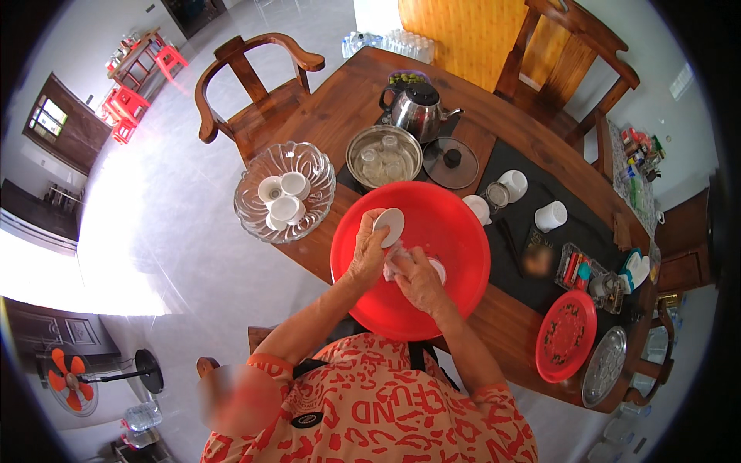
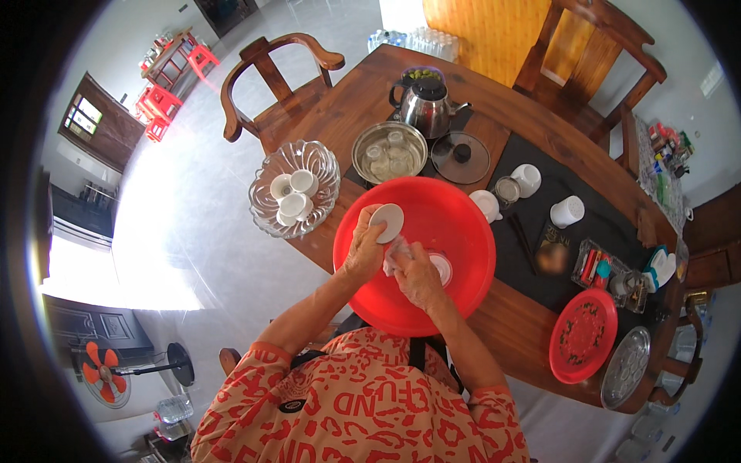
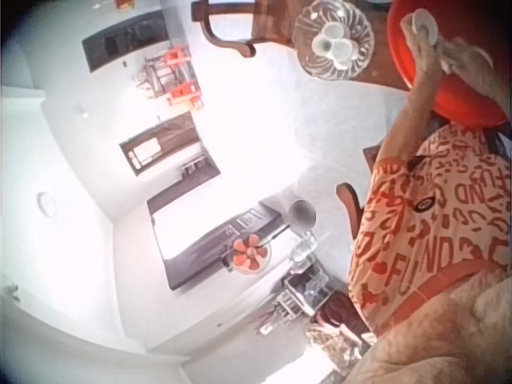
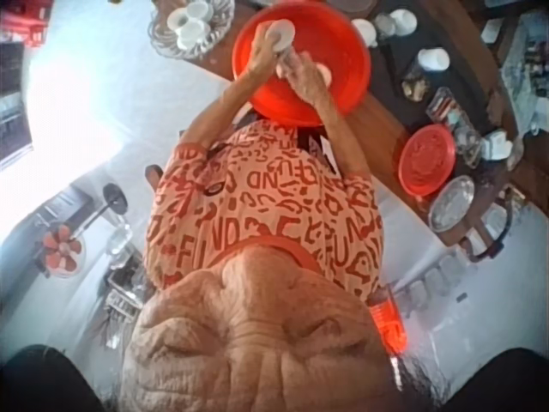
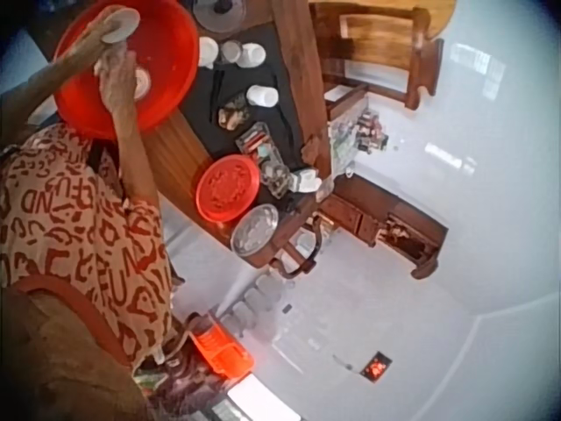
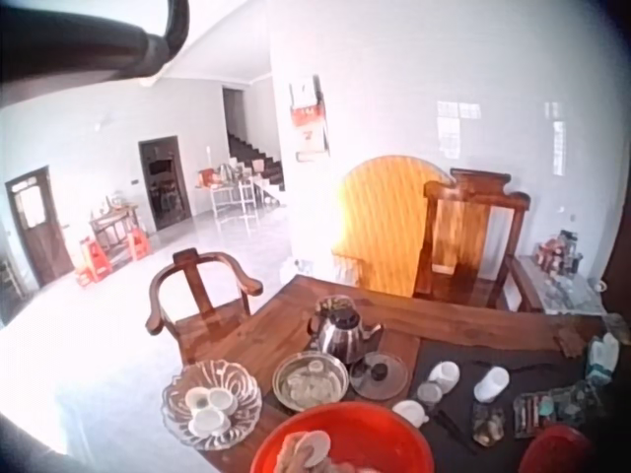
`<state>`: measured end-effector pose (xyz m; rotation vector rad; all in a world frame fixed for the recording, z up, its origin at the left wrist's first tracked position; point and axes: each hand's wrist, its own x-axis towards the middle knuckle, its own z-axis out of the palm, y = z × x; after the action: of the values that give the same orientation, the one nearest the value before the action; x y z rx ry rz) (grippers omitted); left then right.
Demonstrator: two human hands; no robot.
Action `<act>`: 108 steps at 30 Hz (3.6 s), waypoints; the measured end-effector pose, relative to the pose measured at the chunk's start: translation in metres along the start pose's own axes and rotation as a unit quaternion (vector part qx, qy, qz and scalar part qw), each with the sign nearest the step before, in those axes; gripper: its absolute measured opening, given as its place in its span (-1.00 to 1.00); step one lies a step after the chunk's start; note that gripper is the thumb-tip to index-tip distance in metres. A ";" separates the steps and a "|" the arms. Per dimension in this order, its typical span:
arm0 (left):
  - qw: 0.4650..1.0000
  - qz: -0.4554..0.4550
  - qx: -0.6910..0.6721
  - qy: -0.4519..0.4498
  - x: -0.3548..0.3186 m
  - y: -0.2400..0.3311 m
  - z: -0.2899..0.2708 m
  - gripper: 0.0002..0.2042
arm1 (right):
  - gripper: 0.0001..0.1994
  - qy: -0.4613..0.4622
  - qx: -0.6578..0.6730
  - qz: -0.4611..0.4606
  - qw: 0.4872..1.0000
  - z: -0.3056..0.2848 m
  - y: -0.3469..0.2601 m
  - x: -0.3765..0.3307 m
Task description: The person wipes small white cups with a white cloth over a red plastic basin. They pick up each cup from the basin, wipe it thoroughly, and place it into a clear glass bowl on the wooden table. The process is repeated for multiple cups throughout the video.
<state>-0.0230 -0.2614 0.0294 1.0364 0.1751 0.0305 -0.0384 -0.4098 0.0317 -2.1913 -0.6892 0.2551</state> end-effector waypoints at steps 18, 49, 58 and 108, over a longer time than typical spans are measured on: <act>0.900 0.123 0.415 -0.049 -0.024 0.011 0.006 -0.72 | -0.86 0.082 0.226 0.065 0.968 -0.040 0.018 0.017; 0.798 0.110 0.453 0.382 0.050 0.108 -0.208 -0.70 | -0.84 0.073 0.363 0.184 0.911 -0.011 0.008 0.055; 0.769 0.103 0.515 0.365 0.047 0.112 -0.217 -0.57 | -0.84 0.115 0.332 0.208 0.913 -0.038 0.012 0.052; 0.991 -0.126 -0.003 -0.038 -0.010 -0.007 -0.015 -0.72 | -0.67 0.154 0.161 -0.034 0.974 -0.051 -0.025 0.012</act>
<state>-0.0359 -0.2538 0.0173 1.0013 0.2360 -0.2373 -0.0178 -0.4226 0.0848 -1.8409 -0.5082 -0.0118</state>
